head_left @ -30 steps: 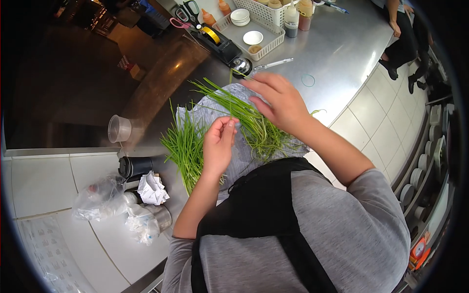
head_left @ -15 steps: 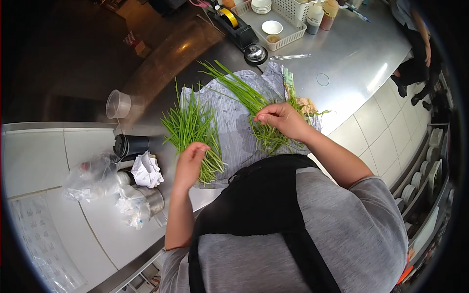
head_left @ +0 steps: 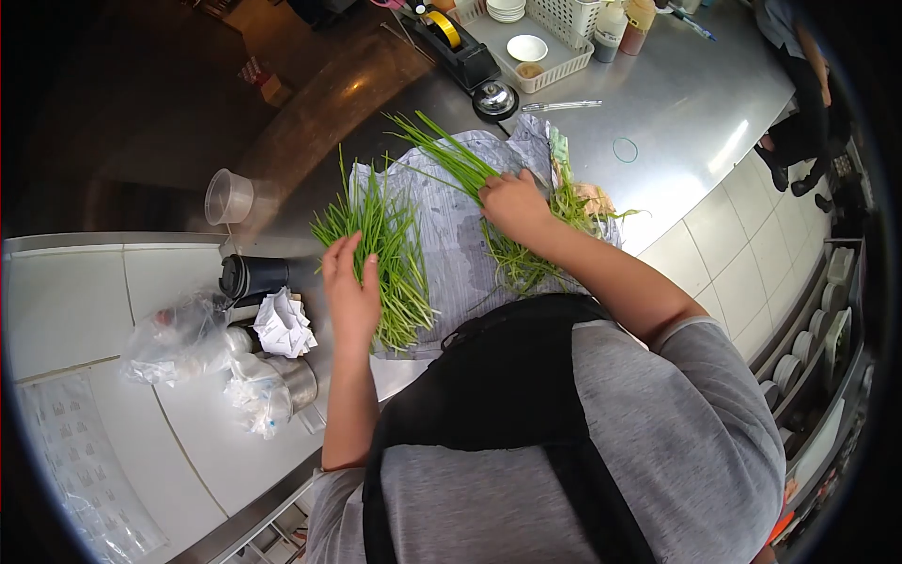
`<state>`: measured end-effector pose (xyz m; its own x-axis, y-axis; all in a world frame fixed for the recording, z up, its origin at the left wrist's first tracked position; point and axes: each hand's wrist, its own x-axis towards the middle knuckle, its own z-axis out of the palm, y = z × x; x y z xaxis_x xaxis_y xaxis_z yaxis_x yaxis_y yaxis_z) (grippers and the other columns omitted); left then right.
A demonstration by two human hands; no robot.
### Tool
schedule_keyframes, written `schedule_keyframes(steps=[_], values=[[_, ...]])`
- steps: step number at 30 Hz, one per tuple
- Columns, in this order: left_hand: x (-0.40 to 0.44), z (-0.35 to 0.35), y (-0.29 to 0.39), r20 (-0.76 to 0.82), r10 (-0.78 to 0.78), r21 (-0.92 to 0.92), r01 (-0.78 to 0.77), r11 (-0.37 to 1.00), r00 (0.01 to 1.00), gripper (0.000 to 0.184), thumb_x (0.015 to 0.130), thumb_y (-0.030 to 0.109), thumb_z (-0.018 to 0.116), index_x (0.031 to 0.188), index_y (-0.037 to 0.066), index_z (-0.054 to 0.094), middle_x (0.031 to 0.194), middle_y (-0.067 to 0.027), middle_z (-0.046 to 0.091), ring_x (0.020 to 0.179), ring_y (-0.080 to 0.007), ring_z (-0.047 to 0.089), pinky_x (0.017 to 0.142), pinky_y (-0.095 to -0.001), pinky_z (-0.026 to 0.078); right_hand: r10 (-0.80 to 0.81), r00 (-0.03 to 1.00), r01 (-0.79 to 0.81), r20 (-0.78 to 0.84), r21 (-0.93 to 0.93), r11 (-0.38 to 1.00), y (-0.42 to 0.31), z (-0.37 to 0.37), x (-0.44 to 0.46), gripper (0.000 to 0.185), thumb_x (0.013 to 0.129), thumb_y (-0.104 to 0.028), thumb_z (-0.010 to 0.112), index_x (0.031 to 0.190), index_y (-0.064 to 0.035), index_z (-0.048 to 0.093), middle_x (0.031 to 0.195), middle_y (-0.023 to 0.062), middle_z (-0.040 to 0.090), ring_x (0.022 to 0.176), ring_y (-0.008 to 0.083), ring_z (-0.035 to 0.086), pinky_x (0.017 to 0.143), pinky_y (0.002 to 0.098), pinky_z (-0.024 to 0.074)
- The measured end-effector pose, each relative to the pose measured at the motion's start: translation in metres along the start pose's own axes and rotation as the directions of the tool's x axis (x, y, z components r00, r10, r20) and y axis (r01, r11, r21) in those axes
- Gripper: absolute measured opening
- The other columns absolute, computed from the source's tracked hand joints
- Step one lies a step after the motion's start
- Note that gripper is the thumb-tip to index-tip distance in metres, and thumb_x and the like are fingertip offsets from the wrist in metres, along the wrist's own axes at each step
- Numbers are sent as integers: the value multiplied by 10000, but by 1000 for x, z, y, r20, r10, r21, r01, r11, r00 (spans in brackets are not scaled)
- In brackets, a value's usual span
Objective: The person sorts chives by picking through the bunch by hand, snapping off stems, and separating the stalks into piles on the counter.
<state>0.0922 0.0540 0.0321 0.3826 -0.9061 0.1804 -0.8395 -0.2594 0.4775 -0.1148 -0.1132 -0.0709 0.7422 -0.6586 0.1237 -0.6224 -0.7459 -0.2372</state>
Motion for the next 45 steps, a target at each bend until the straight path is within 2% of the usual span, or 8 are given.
schedule_keyframes(steps=[6,10,14,17,19,22,25,45], values=[[-5,17,17,26,59,-85,-56,995,998,309,849,109,621,1150,44,595,1186,-170,505,1108,-324,504,959,-382,397,204,976,-213,74,502,838,12,-19,8,163,771,-187,627,872,-62,654,918,101,639,900,262,628,784,453,452],[-1,34,30,16,129,-149,-126,981,991,267,826,97,643,1089,49,628,1108,-148,537,1029,-302,544,904,-370,429,143,960,-190,241,186,964,13,-26,-2,175,763,-215,653,846,-61,659,918,107,647,892,280,633,771,475,464],[10,56,38,188,68,-301,-9,954,980,240,813,113,671,1045,53,650,925,-96,608,812,-222,607,723,-298,486,99,995,-90,-29,234,968,12,-15,-10,161,742,-196,671,793,-44,658,857,122,653,819,303,640,748,460,478],[23,75,36,366,-32,-350,170,921,930,248,830,144,685,1051,35,651,886,-72,642,734,-144,599,674,-247,476,161,986,-148,36,628,764,16,-28,-10,149,755,-161,686,834,-38,659,799,109,654,735,239,638,710,375,490],[32,85,46,489,-123,-642,451,620,864,244,863,157,671,1048,1,648,892,-52,663,726,-90,580,677,-218,468,143,966,-254,215,889,381,19,-34,-13,128,802,-128,677,874,-23,660,758,64,650,678,138,597,668,284,479],[45,88,72,480,-116,-790,486,375,870,201,894,133,634,1023,-21,646,916,-39,660,750,-65,571,685,-206,471,89,954,-297,287,943,151,14,-54,-21,129,859,-131,647,882,-5,661,775,20,640,707,70,557,670,244,461],[54,88,84,455,-27,-819,430,379,890,167,900,101,617,1013,-19,646,937,-40,658,756,-63,571,698,-206,477,67,957,-286,281,954,85,13,-60,-30,113,868,-96,628,897,10,657,801,14,649,732,64,567,682,231,462],[46,85,95,432,25,-833,388,395,901,249,885,76,631,1116,-4,584,991,-54,638,858,-87,587,756,-226,489,129,947,-304,295,951,56,0,-67,-60,134,917,-118,590,944,7,630,838,12,634,803,62,569,759,224,456]])
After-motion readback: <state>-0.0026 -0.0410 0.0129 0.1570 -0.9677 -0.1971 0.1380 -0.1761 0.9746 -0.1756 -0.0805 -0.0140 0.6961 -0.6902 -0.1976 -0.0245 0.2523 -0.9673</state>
